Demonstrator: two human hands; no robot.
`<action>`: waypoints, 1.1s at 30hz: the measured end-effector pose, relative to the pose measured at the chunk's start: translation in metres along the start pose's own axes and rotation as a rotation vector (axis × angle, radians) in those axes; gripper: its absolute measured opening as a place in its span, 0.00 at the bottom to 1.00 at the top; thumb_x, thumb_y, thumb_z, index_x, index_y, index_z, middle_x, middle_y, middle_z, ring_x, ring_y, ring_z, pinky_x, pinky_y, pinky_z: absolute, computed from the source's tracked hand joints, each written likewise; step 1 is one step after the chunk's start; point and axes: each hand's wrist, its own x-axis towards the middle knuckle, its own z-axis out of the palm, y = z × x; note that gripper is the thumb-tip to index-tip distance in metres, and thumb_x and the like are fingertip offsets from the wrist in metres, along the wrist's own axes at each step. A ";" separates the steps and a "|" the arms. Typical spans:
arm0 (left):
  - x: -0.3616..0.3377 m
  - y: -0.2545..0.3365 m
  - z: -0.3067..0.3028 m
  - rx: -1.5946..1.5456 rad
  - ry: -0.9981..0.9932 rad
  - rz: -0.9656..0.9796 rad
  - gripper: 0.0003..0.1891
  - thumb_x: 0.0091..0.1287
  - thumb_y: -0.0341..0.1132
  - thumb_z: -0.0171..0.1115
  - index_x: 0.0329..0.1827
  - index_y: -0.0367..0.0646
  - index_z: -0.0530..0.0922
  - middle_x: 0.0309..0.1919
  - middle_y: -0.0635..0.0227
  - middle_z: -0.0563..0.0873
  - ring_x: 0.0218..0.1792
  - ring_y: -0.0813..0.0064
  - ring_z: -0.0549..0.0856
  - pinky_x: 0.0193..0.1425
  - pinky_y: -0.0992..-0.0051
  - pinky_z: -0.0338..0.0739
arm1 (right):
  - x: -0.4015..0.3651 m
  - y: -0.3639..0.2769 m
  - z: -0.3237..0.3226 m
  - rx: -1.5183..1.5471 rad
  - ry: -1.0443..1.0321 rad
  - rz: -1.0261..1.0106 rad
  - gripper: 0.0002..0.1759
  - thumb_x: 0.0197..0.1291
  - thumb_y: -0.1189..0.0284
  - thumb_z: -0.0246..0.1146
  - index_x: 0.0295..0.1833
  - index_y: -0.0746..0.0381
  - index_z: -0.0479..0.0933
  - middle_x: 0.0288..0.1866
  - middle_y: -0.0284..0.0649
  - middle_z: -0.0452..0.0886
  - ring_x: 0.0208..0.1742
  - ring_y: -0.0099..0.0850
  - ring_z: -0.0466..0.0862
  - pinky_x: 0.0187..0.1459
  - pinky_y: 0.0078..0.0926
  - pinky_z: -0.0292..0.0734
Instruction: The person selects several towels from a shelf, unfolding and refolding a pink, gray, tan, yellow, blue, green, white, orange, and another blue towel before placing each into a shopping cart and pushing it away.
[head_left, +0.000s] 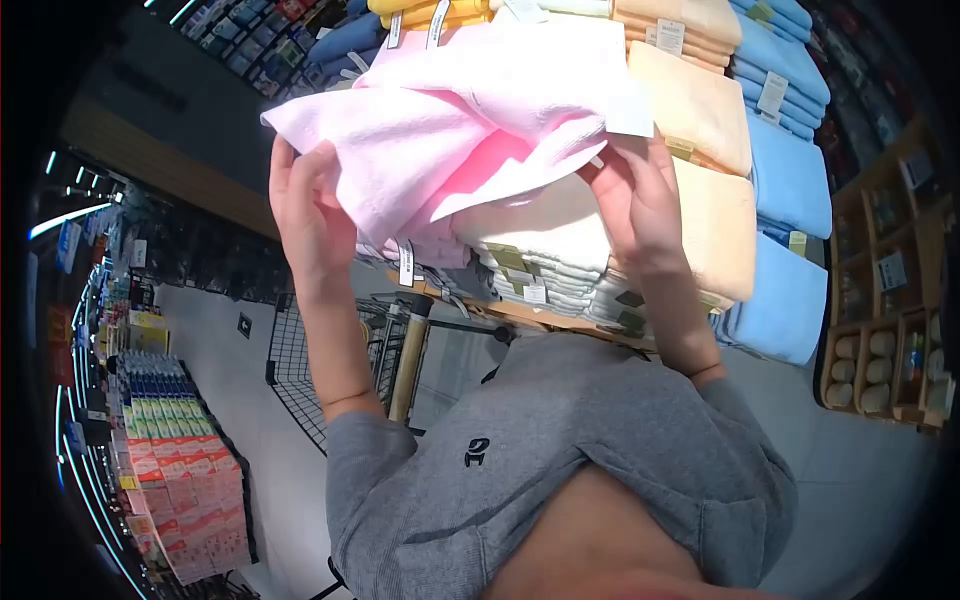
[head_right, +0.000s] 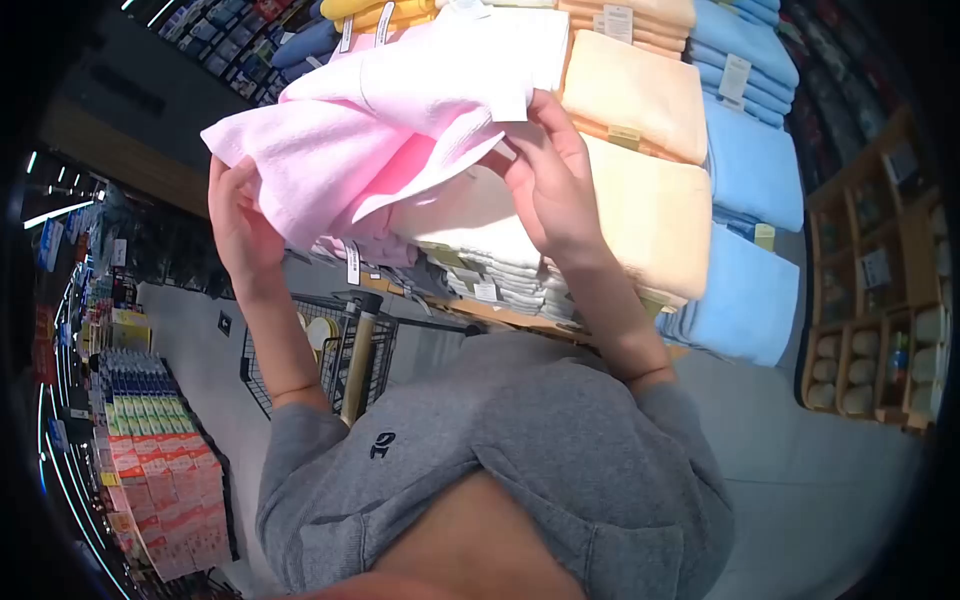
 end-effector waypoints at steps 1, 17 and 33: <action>0.000 0.001 0.000 0.003 0.001 -0.001 0.25 0.65 0.31 0.54 0.66 0.36 0.66 0.56 0.58 0.78 0.55 0.65 0.80 0.60 0.65 0.75 | 0.001 -0.011 -0.002 0.035 0.003 -0.041 0.21 0.71 0.72 0.50 0.66 0.66 0.65 0.63 0.44 0.73 0.65 0.39 0.72 0.65 0.44 0.67; 0.089 -0.016 -0.096 -0.056 0.388 -0.118 0.16 0.68 0.35 0.48 0.50 0.33 0.76 0.47 0.58 0.83 0.49 0.65 0.84 0.54 0.66 0.81 | -0.014 -0.139 -0.056 -0.138 0.436 -0.368 0.21 0.68 0.64 0.56 0.62 0.63 0.73 0.63 0.44 0.76 0.60 0.34 0.78 0.63 0.32 0.71; 0.007 -0.038 0.003 1.497 -0.221 0.445 0.29 0.63 0.41 0.67 0.67 0.48 0.69 0.68 0.48 0.62 0.70 0.52 0.62 0.69 0.59 0.62 | -0.025 -0.103 -0.050 -1.950 -0.129 -0.293 0.16 0.56 0.66 0.66 0.50 0.56 0.81 0.67 0.44 0.71 0.69 0.45 0.65 0.69 0.43 0.56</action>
